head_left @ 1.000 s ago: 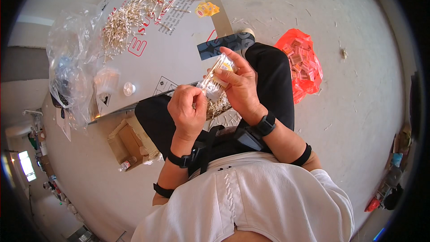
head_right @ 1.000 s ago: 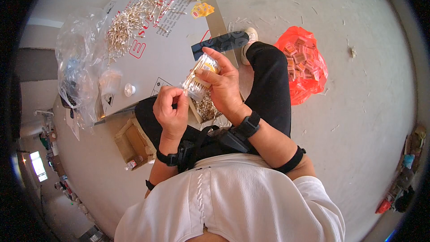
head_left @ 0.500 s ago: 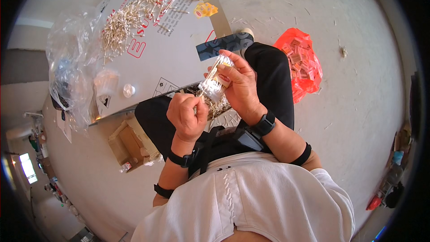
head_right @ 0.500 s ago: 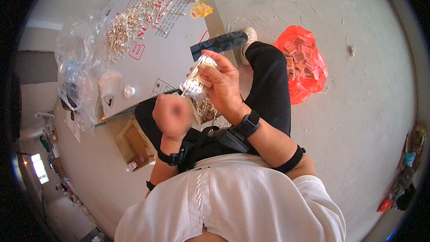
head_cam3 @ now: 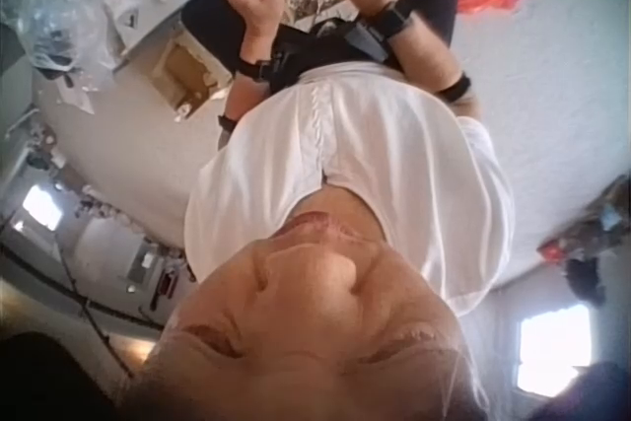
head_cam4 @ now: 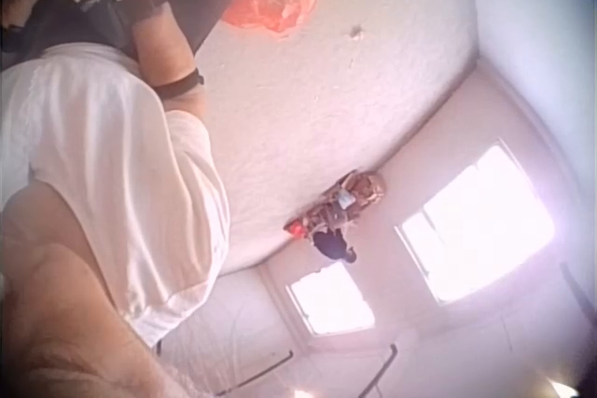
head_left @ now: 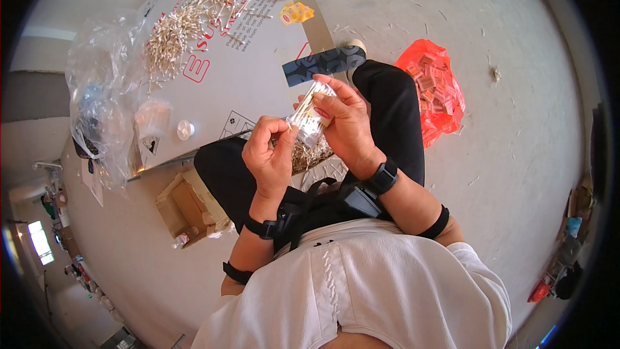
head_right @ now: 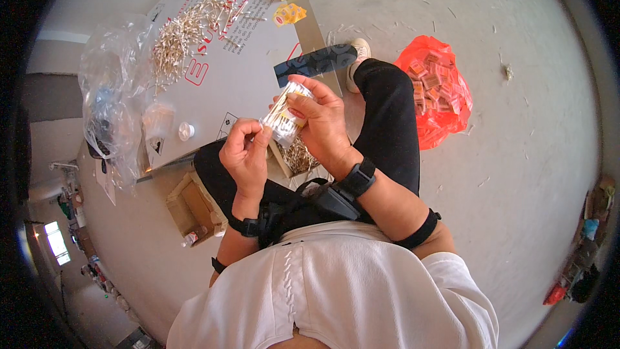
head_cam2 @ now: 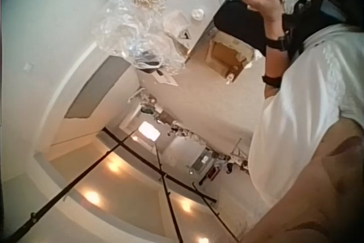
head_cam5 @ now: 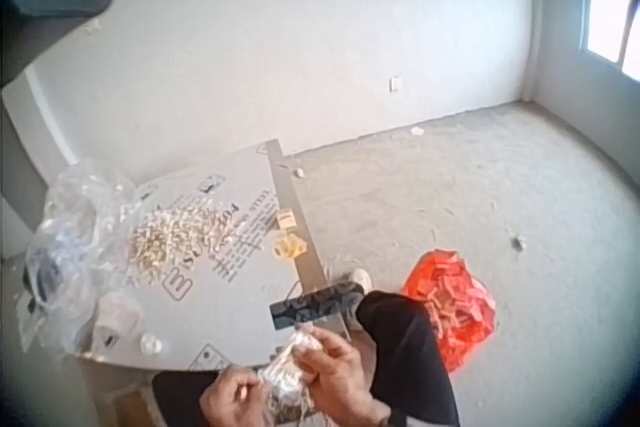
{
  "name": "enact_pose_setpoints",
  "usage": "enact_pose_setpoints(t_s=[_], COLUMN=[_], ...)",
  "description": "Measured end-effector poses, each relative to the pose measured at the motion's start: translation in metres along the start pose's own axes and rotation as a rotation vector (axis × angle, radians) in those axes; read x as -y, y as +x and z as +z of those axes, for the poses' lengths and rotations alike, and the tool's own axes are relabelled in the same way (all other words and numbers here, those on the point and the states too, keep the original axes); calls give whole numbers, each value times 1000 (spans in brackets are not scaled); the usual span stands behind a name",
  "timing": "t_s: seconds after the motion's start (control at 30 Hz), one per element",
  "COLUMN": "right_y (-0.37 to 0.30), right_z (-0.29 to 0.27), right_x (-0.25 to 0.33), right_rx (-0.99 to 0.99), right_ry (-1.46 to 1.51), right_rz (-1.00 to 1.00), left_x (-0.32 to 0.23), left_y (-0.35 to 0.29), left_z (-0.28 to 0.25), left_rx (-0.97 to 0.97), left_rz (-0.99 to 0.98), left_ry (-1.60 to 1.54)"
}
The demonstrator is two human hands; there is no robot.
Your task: The recorder is organizing and packing cotton swabs into small plastic boxes and applying product labels.
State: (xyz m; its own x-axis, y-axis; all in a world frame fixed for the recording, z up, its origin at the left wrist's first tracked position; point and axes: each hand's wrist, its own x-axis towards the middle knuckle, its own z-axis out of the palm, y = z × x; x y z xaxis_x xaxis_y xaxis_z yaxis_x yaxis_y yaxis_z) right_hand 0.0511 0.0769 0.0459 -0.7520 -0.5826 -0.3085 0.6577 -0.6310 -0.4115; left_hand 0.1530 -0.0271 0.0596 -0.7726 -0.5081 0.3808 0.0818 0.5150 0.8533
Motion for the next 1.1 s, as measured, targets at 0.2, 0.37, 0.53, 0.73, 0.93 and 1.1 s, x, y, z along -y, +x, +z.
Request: enact_pose_setpoints(t_s=[0.2, 0.37, 0.53, 0.73, 0.93, 1.1], right_y=[2, 4, 7, 13, 23, 26], right_z=[-3, -6, -11, -24, -43, -39], right_x=[2, 3, 5, 3, -1, -1], right_rx=[-6, 51, 43, -20, -6, -118], right_ry=[-118, -116, -127, -141, -143, -58], right_rz=[-25, 2, 72, 242, 404, 517], left_x=[10, 1, 14, -3, 3, 9], left_y=[13, 28, 27, 32, 31, 30], left_z=[-10, -11, -17, -17, -11, 2], left_rx=[101, 193, 273, 324, 291, 154], left_rz=[-137, 37, 41, 25, 191, 133], left_ry=[-145, -131, -163, -132, 10, 46])
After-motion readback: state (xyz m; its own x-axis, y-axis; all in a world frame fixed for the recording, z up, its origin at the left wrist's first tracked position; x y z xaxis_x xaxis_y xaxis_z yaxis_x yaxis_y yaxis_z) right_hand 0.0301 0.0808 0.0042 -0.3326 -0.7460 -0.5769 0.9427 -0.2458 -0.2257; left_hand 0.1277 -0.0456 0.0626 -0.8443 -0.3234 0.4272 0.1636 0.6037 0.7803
